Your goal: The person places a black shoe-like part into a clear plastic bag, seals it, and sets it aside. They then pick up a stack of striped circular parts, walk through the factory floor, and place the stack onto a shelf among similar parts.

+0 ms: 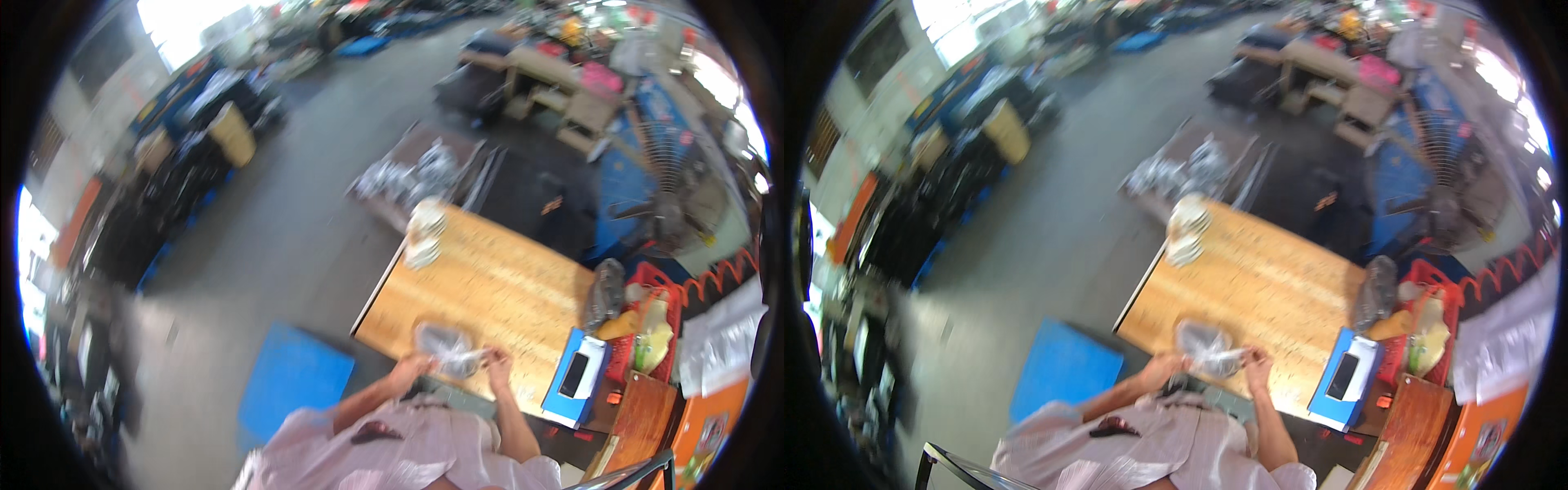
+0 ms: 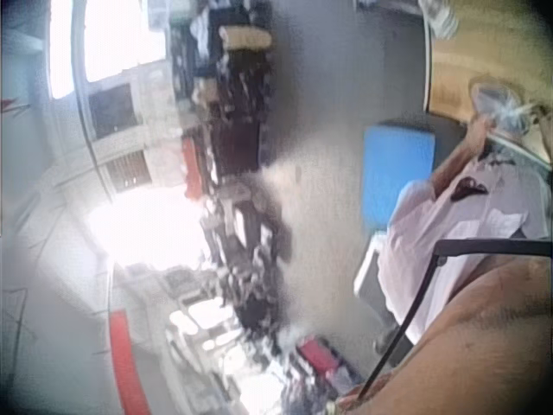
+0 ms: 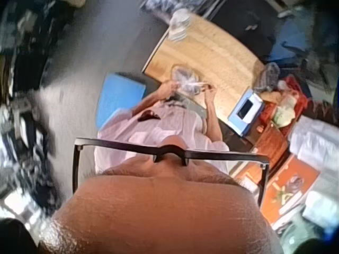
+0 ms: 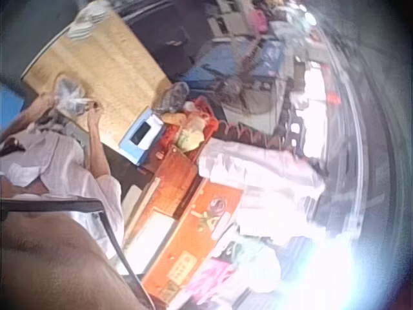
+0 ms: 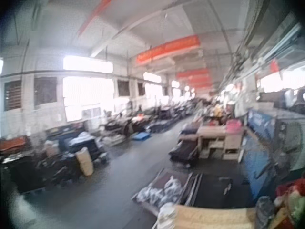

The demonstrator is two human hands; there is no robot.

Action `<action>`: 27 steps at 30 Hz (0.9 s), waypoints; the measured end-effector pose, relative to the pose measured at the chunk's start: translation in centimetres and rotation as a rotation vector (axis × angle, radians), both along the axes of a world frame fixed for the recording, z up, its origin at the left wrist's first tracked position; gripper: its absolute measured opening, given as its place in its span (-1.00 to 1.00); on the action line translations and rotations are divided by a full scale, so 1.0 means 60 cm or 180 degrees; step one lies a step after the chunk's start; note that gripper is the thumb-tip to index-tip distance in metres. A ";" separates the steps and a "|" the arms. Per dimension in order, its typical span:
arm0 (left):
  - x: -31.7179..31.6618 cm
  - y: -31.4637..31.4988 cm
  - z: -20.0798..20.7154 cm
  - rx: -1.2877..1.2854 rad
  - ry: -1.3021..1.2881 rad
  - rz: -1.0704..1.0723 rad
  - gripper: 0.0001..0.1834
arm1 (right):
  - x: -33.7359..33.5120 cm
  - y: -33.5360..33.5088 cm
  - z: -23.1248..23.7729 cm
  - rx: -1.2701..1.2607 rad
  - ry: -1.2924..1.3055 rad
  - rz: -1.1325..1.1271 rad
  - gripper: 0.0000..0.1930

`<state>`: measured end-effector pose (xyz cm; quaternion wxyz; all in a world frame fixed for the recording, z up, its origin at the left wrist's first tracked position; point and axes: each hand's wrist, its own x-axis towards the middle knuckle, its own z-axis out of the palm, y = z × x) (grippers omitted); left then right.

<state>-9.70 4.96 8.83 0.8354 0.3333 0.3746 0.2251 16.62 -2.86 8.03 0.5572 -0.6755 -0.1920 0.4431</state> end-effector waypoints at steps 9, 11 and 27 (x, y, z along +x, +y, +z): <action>0.111 -0.071 0.135 0.1729 -0.0191 -0.0229 -0.53 | -0.075 0.040 0.019 0.0230 -0.2397 0.1968 -0.45; 0.093 -0.077 0.158 0.1698 0.0164 -0.0237 -0.53 | -0.081 0.048 -0.003 -0.0023 -0.2718 0.2034 -0.53; -0.468 -0.051 -0.049 -0.0669 0.1373 0.2203 -0.75 | -0.260 0.087 0.013 0.0555 -0.3032 0.1380 -0.90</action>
